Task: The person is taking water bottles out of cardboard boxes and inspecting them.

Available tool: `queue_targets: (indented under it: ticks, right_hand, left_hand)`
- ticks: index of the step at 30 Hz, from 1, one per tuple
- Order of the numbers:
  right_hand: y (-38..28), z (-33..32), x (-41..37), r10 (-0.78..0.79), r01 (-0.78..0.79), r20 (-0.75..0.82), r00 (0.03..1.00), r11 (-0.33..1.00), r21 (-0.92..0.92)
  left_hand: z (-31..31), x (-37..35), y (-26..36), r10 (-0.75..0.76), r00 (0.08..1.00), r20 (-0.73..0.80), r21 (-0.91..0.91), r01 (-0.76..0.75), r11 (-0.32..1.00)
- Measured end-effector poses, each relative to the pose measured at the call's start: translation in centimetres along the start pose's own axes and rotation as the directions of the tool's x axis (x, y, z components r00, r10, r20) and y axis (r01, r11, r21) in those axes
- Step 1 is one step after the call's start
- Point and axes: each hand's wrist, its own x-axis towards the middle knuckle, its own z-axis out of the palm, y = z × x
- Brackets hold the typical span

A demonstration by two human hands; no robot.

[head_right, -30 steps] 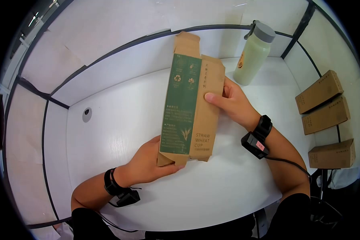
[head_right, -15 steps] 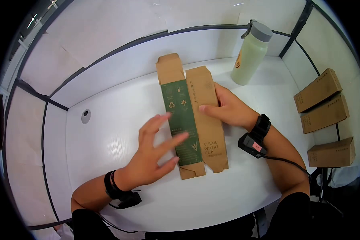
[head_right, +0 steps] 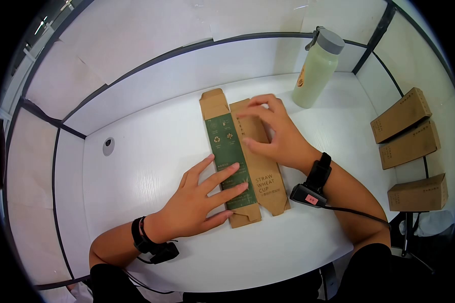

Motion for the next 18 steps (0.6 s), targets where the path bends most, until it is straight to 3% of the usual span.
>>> queue_targets:
  ticks: [2,4,9,11,13,15,18]
  right_hand:
    - [0.1,-0.2,0.0,-0.019,0.018,0.076,0.997,1.0,0.012]
    - [0.0,-0.3,0.0,-0.145,0.156,0.207,0.967,0.987,-0.037]
    - [-0.9,0.3,-0.1,-0.189,0.212,0.292,0.938,0.976,-0.049]
    - [-2.4,0.1,-0.1,-0.026,0.068,0.371,0.928,0.993,-0.101]
    - [-3.0,0.3,-0.2,-0.06,0.145,0.373,0.926,0.968,-0.205]
    - [-4.1,0.5,-0.8,0.091,0.027,0.318,0.944,0.937,-0.349]
    - [-4.9,0.7,-1.5,0.128,0.011,0.276,0.952,0.892,-0.451]
  left_hand:
    - [-0.3,0.1,-0.1,0.019,0.999,0.032,-0.053,-0.017,0.998]
    - [-0.4,0.1,-0.1,0.04,0.998,0.048,-0.07,-0.036,0.997]
    - [-0.2,0.1,-0.3,0.107,0.988,0.113,-0.083,-0.098,0.992]
    - [-0.3,0.1,-0.3,0.117,0.987,0.109,-0.088,-0.107,0.99]
    - [-0.3,0.1,-0.4,0.153,0.983,0.102,-0.085,-0.145,0.986]
    - [-0.3,0.2,-0.2,0.161,0.982,0.104,-0.08,-0.153,0.985]
    - [-0.1,0.1,-0.2,0.161,0.982,0.098,-0.079,-0.153,0.985]
